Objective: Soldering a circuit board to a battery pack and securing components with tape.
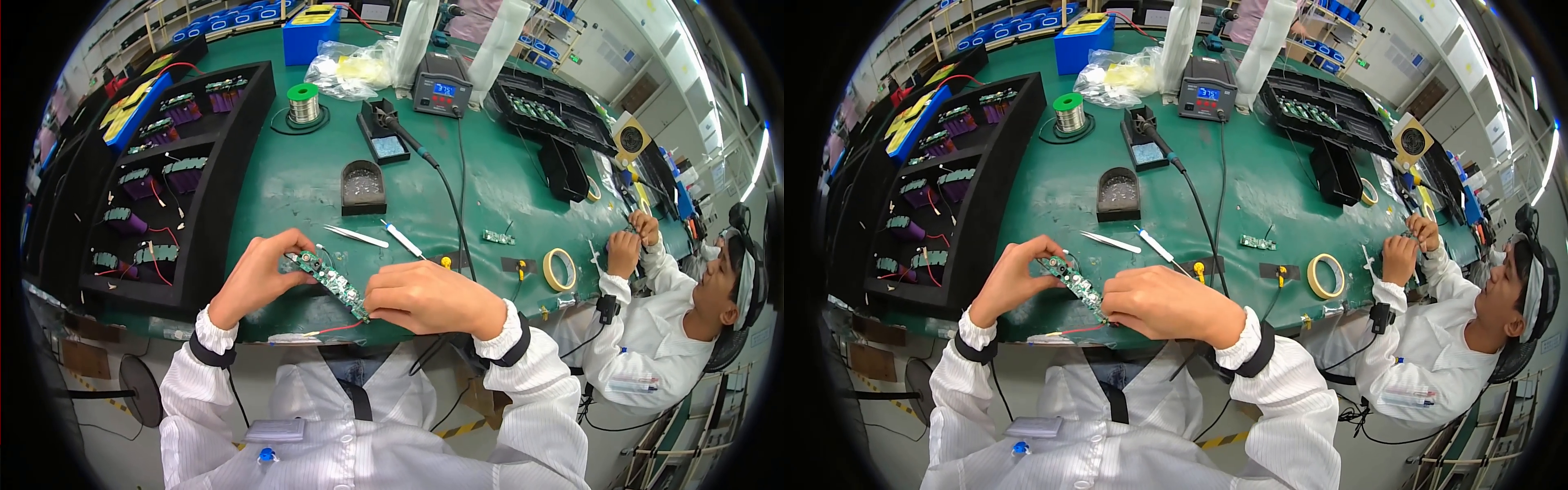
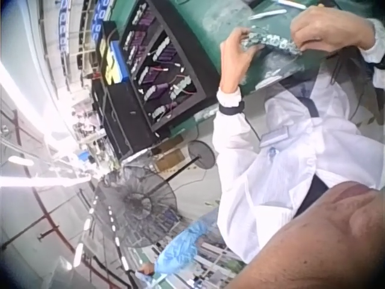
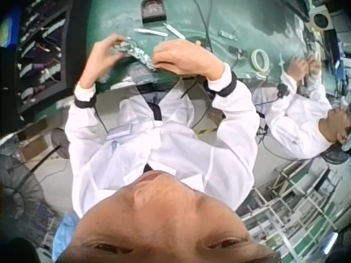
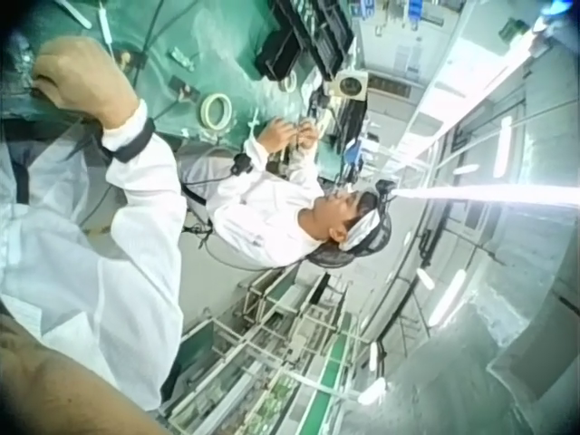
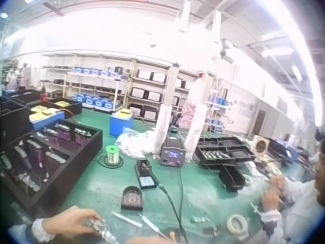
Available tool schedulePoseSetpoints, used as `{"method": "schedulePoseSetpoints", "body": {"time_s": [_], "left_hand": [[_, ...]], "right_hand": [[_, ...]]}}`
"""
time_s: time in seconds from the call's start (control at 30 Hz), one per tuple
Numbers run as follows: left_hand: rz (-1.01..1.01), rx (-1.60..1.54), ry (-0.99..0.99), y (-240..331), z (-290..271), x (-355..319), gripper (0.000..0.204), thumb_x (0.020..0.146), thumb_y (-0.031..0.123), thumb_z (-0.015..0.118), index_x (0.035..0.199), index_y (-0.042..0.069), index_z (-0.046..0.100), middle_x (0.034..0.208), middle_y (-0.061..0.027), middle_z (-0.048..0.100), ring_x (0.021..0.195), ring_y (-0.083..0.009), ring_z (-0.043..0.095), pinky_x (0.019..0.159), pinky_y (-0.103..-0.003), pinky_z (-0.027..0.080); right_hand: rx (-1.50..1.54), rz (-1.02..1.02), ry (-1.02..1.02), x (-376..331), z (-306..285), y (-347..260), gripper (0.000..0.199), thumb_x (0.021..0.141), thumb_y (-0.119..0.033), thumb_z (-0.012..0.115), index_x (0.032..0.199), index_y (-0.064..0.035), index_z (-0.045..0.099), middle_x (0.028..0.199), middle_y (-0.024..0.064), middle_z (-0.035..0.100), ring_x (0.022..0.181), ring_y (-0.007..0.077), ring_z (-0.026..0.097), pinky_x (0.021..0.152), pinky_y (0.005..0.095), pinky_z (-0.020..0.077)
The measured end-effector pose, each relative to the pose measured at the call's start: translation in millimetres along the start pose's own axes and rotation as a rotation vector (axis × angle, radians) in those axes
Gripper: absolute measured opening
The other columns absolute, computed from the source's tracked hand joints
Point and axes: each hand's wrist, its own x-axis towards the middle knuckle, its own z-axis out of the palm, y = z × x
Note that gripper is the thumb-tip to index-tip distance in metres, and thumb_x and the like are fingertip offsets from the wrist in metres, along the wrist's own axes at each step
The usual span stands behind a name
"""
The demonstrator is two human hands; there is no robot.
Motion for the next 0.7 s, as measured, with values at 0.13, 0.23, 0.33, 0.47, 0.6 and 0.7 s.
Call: {"method": "schedulePoseSetpoints", "body": {"time_s": [0.13, 0.23, 0.33, 0.47, 0.6, 0.7], "left_hand": [[0.005, 0.002, 0.009, 1.4, 1.0, 0.8, 0.038, 0.072, 0.003, 0.084, 0.105, -0.001, 0.066, 0.096, -0.0150, 0.073, 0.093, -0.0334, 0.071, 0.086, -0.039, 0.054], [0.009, 0.001, 0.006, 2.2, 0.8, 0.8, 0.037, 0.073, 0.003, 0.084, 0.105, -0.001, 0.066, 0.096, -0.0153, 0.073, 0.093, -0.0341, 0.071, 0.086, -0.039, 0.054], [0.005, 0.002, 0.001, 2.7, 0.7, 1.1, 0.037, 0.073, 0.002, 0.083, 0.105, -0.001, 0.066, 0.097, -0.0157, 0.073, 0.094, -0.0350, 0.071, 0.086, -0.039, 0.054], [-0.001, -0.005, 0.002, 2.7, 2.0, 1.4, 0.036, 0.073, 0.002, 0.083, 0.105, -0.001, 0.066, 0.097, -0.0161, 0.073, 0.095, -0.0358, 0.071, 0.087, -0.040, 0.054], [0.010, -0.011, 0.004, 1.9, 2.3, 1.0, 0.036, 0.073, 0.002, 0.083, 0.105, -0.001, 0.066, 0.096, -0.0162, 0.073, 0.095, -0.0359, 0.071, 0.088, -0.040, 0.054], [0.016, -0.016, 0.011, 1.1, 2.0, 0.0, 0.036, 0.073, 0.002, 0.083, 0.105, -0.001, 0.066, 0.096, -0.0163, 0.073, 0.096, -0.0359, 0.071, 0.088, -0.040, 0.054]], "right_hand": [[0.034, 0.114, 0.018, -4.7, 0.9, -8.5, 0.010, 0.087, -0.006, 0.069, 0.093, -0.0008, 0.063, 0.089, 0.0108, 0.063, 0.084, 0.0328, 0.064, 0.074, 0.0434, 0.0517], [0.016, 0.166, 0.049, -7.6, 0.9, -16.3, 0.013, 0.086, -0.005, 0.074, 0.096, -0.0025, 0.065, 0.091, 0.0093, 0.066, 0.082, 0.0309, 0.066, 0.070, 0.0401, 0.0532], [-0.025, 0.213, 0.110, -8.4, 3.8, -18.1, 0.013, 0.088, -0.008, 0.074, 0.096, -0.0040, 0.065, 0.089, 0.0079, 0.065, 0.079, 0.0300, 0.066, 0.067, 0.0391, 0.0522], [-0.099, 0.178, 0.106, -8.8, 6.4, -13.8, 0.012, 0.088, -0.009, 0.074, 0.095, -0.0053, 0.065, 0.088, 0.0064, 0.064, 0.077, 0.0284, 0.066, 0.066, 0.0387, 0.0513], [-0.150, 0.151, 0.098, -7.8, 8.0, -15.1, 0.013, 0.087, -0.009, 0.074, 0.095, -0.0065, 0.064, 0.089, 0.0057, 0.064, 0.079, 0.0270, 0.066, 0.066, 0.0385, 0.0517], [-0.140, 0.149, 0.092, -6.1, 7.5, -18.1, 0.014, 0.086, -0.009, 0.075, 0.097, -0.0075, 0.064, 0.089, 0.0052, 0.064, 0.081, 0.0266, 0.066, 0.066, 0.0386, 0.0518]]}}
